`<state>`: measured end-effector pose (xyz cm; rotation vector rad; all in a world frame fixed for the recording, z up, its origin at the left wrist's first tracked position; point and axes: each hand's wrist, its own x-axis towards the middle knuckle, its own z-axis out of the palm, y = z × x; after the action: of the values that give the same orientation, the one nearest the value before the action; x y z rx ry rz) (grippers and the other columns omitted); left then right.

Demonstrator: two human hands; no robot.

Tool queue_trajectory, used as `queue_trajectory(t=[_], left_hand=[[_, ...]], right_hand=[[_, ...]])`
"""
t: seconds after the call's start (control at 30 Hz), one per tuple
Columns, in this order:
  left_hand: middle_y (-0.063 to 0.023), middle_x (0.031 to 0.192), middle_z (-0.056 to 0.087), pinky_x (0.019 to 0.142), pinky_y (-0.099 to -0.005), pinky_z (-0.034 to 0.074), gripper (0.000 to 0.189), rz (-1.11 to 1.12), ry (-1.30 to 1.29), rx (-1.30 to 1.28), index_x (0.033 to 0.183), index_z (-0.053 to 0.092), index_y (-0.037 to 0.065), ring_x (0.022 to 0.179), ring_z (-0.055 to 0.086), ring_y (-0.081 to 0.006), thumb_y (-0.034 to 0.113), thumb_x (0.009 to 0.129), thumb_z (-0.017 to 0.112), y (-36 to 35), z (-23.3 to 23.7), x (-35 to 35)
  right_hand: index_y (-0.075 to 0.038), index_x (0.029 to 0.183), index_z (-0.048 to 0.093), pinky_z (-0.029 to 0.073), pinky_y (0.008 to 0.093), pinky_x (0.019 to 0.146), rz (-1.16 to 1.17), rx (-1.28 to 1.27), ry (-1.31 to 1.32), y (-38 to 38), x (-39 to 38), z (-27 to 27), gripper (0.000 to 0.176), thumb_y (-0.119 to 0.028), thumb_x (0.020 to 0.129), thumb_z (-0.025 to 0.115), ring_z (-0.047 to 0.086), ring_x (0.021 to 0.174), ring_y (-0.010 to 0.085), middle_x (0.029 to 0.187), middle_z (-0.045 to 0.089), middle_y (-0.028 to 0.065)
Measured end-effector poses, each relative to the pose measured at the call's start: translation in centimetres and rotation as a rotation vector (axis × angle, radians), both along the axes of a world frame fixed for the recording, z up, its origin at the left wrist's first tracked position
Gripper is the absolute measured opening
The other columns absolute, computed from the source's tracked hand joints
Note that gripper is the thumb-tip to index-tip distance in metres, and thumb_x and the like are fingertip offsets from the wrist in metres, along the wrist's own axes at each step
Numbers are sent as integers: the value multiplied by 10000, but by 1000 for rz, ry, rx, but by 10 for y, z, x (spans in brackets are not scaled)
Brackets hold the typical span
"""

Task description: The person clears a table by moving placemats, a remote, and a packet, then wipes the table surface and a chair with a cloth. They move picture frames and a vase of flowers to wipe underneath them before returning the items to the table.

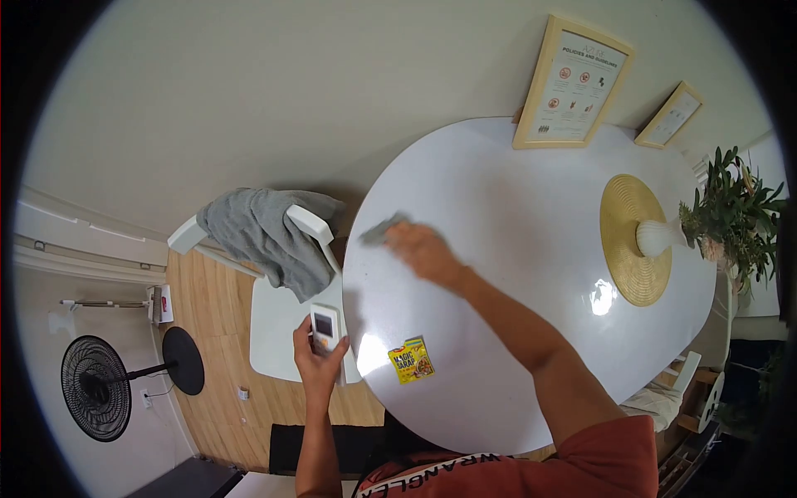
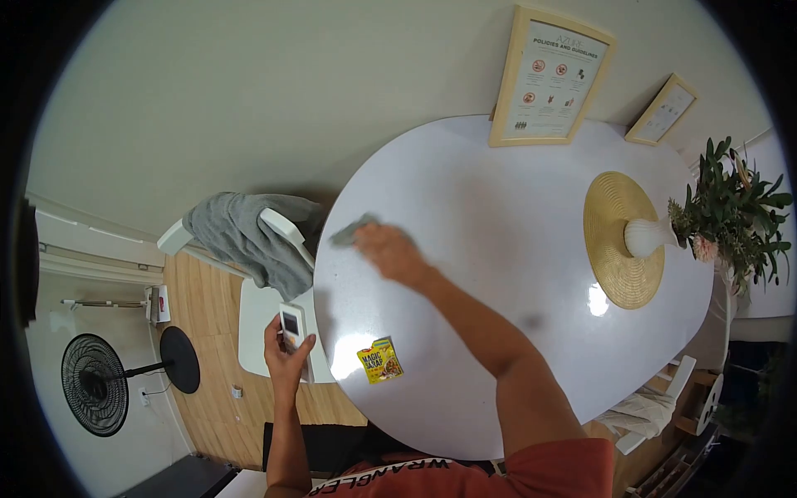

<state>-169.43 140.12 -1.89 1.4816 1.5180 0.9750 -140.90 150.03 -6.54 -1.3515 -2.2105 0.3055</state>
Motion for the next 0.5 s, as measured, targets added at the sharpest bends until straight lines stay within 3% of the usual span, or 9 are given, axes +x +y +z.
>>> queue_trajectory(t=[0.07, 0.17, 0.27, 0.33, 0.5], left_hand=[[-123, 1047, 515, 836, -326, 443, 679, 12, 5, 6, 1233, 462, -50, 958, 529, -216, 72, 659, 803, 10, -2, 7], [-152, 1012, 511, 824, -343, 434, 679, -20, 122, 161, 1204, 482, -61, 930, 532, -259, 145, 650, 816, 31, 6, 25], [-167, 1033, 482, 850, -367, 429, 695, -140, 320, 316, 1218, 492, -42, 972, 507, -295, 167, 638, 813, 61, 10, 53], [-171, 1050, 461, 856, -373, 433, 730, -255, 356, 299, 1248, 487, -33, 973, 498, -308, 154, 621, 810, 82, 9, 80], [-174, 1055, 471, 851, -383, 446, 720, -557, 327, 436, 1253, 496, -42, 941, 496, -306, 136, 626, 802, 117, -25, 170]], right_hand=[[-59, 1043, 650, 342, 389, 1011, 203, 78, 35, -23, -31, -2, 231, -187, 892, 531, 476, 1180, 241, 1200, 579, 76], [-101, 1046, 671, 253, 371, 1097, 354, -115, 129, -51, -37, -6, 250, -236, 903, 517, 420, 1270, 207, 1303, 540, 22], [-106, 1032, 675, 275, 388, 1079, 357, -166, 93, -83, 7, 6, 233, -221, 905, 517, 434, 1257, 211, 1294, 545, 18], [-97, 1023, 666, 306, 406, 1046, 153, -115, 87, -114, 52, 5, 211, -184, 907, 512, 462, 1222, 225, 1249, 566, 44], [-36, 1071, 595, 348, 438, 977, -737, 52, -81, -193, 175, -8, 206, -59, 876, 531, 503, 1125, 310, 1111, 596, 138]])
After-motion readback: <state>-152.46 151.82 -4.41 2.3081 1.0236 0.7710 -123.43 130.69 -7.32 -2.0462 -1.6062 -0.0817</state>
